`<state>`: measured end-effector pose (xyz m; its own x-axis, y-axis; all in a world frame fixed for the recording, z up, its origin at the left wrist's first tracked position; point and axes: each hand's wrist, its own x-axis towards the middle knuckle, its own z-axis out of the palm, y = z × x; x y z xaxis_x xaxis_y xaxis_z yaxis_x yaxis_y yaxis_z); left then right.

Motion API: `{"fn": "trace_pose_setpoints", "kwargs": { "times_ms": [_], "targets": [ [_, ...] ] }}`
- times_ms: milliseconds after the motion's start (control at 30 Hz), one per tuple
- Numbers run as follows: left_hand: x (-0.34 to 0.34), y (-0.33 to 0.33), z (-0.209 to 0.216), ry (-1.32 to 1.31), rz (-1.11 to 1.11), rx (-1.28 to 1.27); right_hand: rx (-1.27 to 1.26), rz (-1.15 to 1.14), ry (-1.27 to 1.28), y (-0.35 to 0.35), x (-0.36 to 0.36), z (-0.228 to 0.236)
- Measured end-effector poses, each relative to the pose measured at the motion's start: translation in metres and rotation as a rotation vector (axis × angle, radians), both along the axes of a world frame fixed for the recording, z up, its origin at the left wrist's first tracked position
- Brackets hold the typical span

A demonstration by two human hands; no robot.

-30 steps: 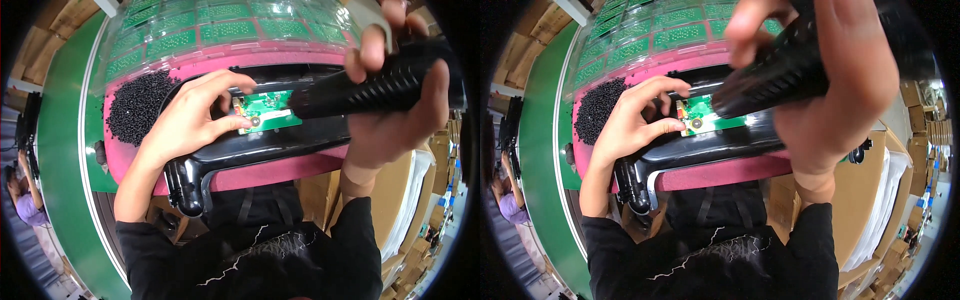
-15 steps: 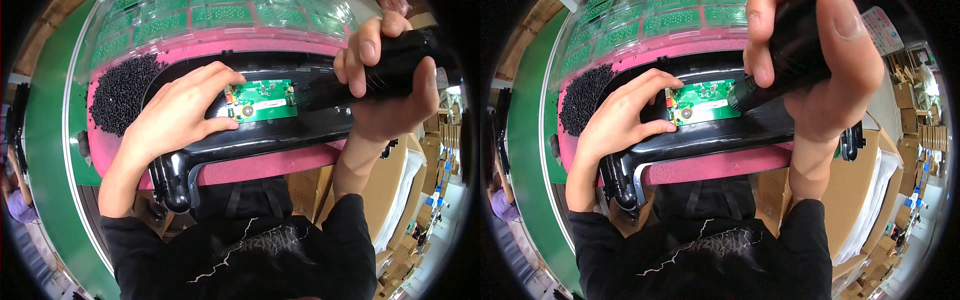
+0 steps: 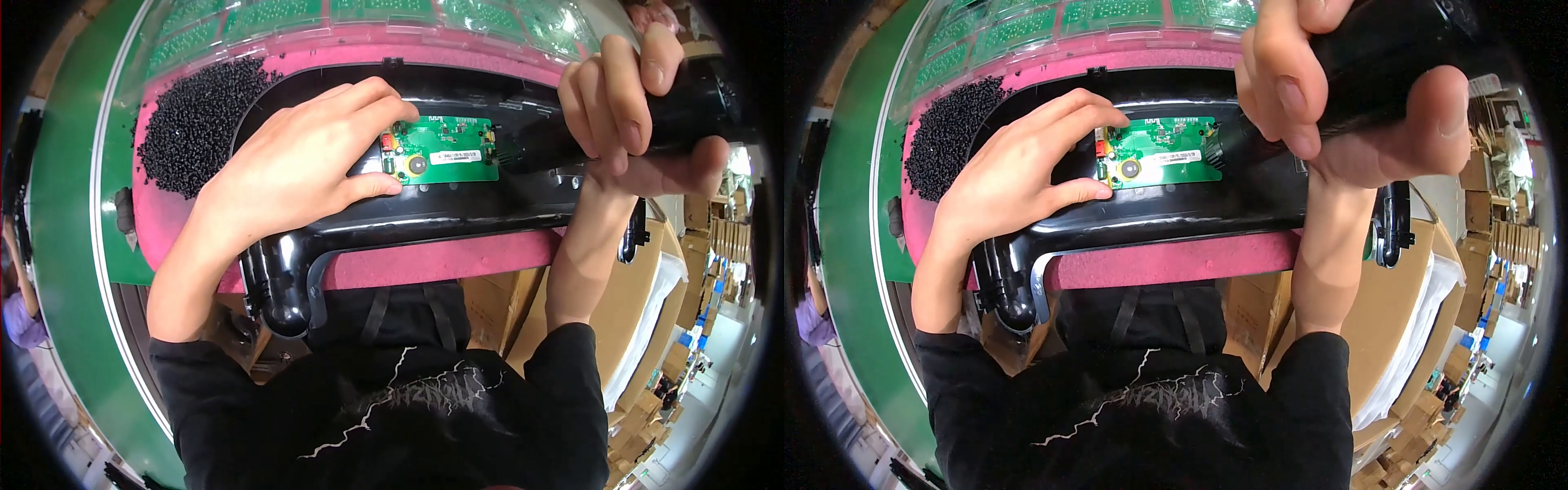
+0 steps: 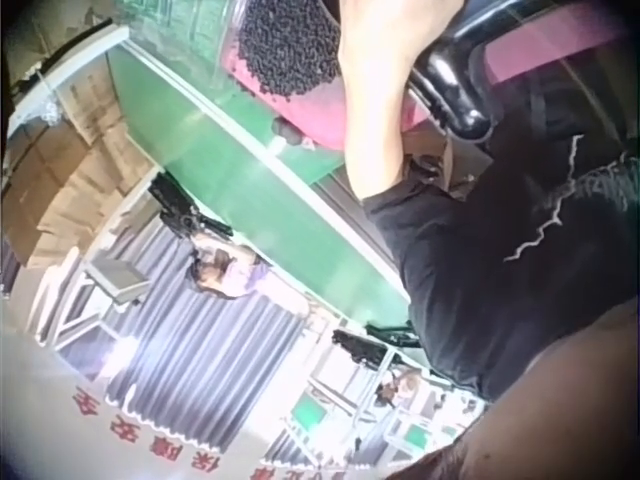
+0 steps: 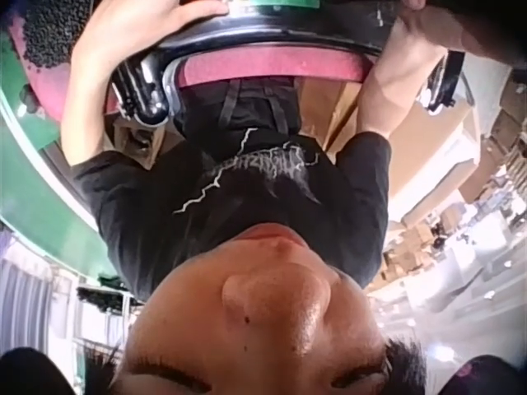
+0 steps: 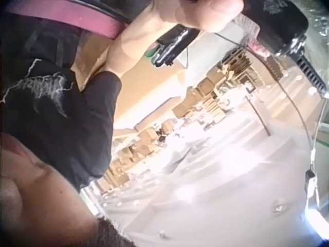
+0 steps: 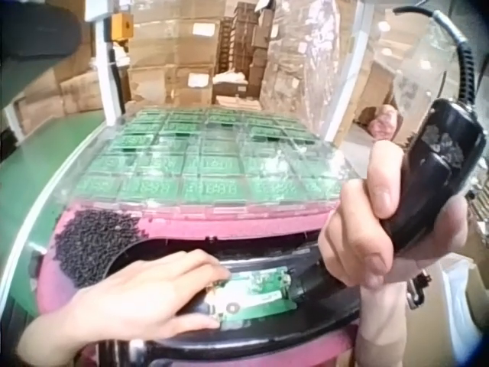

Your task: The user is assembling electronics by placing circuit boards into plastic housings and securing them with an electric screwdriver.

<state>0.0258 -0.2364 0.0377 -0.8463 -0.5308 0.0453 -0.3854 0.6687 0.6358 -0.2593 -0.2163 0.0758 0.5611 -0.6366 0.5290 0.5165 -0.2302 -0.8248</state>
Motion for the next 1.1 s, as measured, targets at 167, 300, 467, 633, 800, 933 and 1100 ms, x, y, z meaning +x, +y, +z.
{"fn": "trace_pose_setpoints", "kwargs": {
  "times_ms": [167, 300, 467, 633, 800, 933, 1100],
  "targets": [
    [0.0, -0.001, -0.001, -0.007, -0.007, -0.006, -0.042, -0.057, 0.038, 0.001, 0.008, 0.001],
    [0.0, -0.001, 0.004, -0.029, -0.008, 0.022, -0.02, -0.064, 0.007, 0.004, 0.008, 0.002],
    [0.0, -0.002, 0.009, 0.23, 0.092, -0.051, 0.672, -0.526, -0.467, 0.017, -0.017, 0.011],
    [0.006, -0.017, 0.01, 0.074, 0.259, -0.428, 0.877, -1.174, -0.72, 0.012, -0.023, 0.007],
    [0.014, -0.026, 0.0, -0.033, 0.195, -0.351, 0.678, -1.172, -0.583, 0.007, -0.004, -0.006],
    [-0.003, -0.01, 0.016, -0.185, 0.111, -0.249, 0.162, -1.58, -0.227, 0.01, 0.008, -0.012],
    [-0.025, 0.007, 0.025, -0.058, 0.047, -0.339, -0.575, -1.634, 0.185, 0.065, 0.03, 0.035]
  ]
}}
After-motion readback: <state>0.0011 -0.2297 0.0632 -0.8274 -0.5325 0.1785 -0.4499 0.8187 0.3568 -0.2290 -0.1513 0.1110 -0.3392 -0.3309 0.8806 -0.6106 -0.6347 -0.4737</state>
